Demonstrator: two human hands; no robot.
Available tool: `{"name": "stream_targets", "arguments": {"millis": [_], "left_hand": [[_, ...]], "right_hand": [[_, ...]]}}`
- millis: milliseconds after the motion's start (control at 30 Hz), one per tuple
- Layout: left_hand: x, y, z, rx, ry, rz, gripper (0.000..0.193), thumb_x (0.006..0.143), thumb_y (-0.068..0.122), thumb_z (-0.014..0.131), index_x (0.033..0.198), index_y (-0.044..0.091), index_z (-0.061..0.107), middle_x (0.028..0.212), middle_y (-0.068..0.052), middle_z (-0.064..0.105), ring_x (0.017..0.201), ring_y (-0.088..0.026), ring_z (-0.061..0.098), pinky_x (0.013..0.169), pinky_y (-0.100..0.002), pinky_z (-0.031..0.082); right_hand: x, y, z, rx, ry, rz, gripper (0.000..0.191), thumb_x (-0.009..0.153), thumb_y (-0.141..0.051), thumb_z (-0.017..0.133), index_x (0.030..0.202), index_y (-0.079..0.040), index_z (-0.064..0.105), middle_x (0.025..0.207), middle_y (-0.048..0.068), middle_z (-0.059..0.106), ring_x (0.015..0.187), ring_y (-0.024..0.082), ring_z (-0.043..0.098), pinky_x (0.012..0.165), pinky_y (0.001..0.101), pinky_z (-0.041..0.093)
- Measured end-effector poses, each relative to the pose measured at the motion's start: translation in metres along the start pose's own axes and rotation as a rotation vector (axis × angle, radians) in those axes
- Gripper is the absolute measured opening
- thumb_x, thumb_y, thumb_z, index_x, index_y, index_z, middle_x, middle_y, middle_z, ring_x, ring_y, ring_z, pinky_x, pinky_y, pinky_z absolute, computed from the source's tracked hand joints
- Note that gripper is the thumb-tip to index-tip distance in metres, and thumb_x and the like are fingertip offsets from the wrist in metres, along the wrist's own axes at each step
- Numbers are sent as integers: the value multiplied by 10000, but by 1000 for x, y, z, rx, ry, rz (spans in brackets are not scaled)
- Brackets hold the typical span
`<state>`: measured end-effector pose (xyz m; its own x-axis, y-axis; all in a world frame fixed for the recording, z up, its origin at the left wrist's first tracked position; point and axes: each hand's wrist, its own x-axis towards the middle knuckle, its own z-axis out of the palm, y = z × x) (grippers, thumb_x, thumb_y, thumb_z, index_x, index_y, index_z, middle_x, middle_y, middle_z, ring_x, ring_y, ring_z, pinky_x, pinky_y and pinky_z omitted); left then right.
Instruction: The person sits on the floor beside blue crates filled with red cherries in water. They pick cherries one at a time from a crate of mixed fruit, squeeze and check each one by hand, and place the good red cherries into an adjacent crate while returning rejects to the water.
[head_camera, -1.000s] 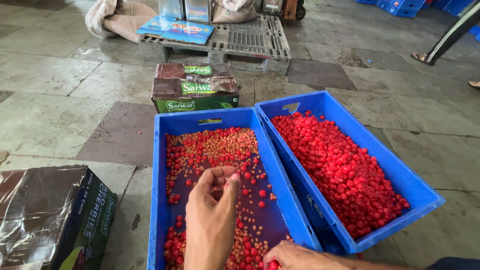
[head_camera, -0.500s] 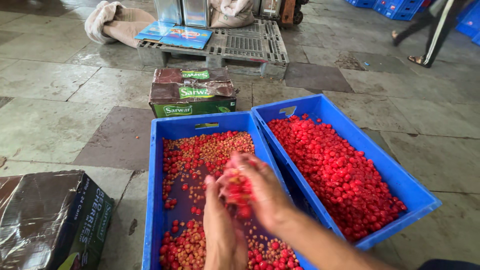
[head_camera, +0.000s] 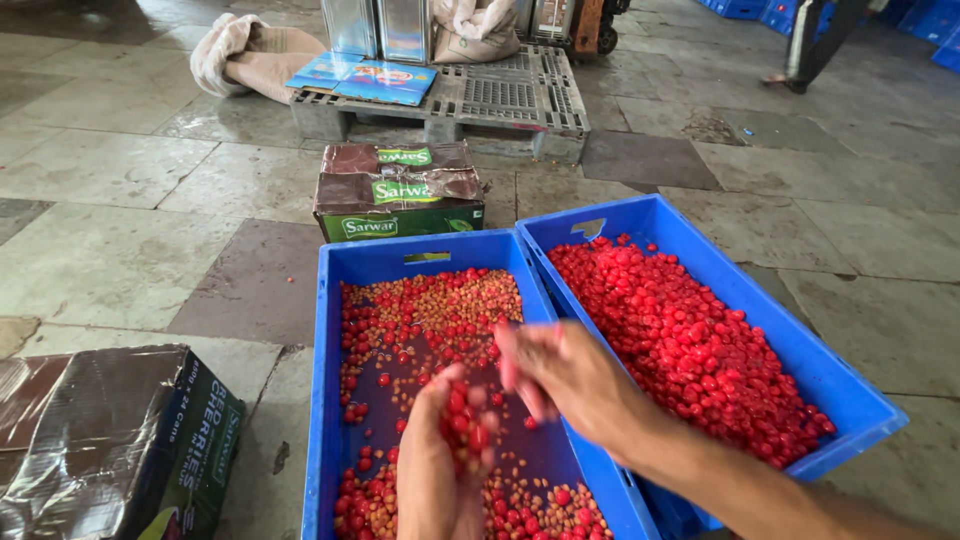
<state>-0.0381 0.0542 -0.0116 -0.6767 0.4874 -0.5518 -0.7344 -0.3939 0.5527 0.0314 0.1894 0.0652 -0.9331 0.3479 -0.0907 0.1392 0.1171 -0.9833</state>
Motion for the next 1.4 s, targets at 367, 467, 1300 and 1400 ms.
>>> {"name": "stream_targets", "arguments": {"millis": [367,467,1300,1400], "left_hand": [[16,-31,-48,283,-150,51,251,947,201,625,1118,22,666,697,-89,654,438,-149,541,321,-276,354],[18,-32,-51,305,-82,27,243,936,223,649,1112,56,661,684,-86,650,431,-164,534,316,-295,360],[18,-28,-56,360,-117,33,211,931,169,675,1111,60,676,696,-110,625,497,-170,562,341,-290,375],[19,-20,-60,383,-56,-3,284,930,207,618,1171,62,656,756,-85,632,515,-178,569,342,-324,390]], "right_hand": [[-18,68,20,262,-140,219,501,985,-512,616,740,-76,616,537,-17,493,464,64,462,448,229,372],[-19,71,25,342,-114,243,472,994,-481,622,764,-69,628,573,-14,519,492,68,479,461,237,388],[-32,52,8,83,-331,105,326,1080,-276,450,888,-62,602,701,-20,605,619,65,586,562,227,499],[-32,41,10,187,-249,148,218,1017,-237,479,993,-84,632,768,-46,641,660,52,610,575,226,502]]}}
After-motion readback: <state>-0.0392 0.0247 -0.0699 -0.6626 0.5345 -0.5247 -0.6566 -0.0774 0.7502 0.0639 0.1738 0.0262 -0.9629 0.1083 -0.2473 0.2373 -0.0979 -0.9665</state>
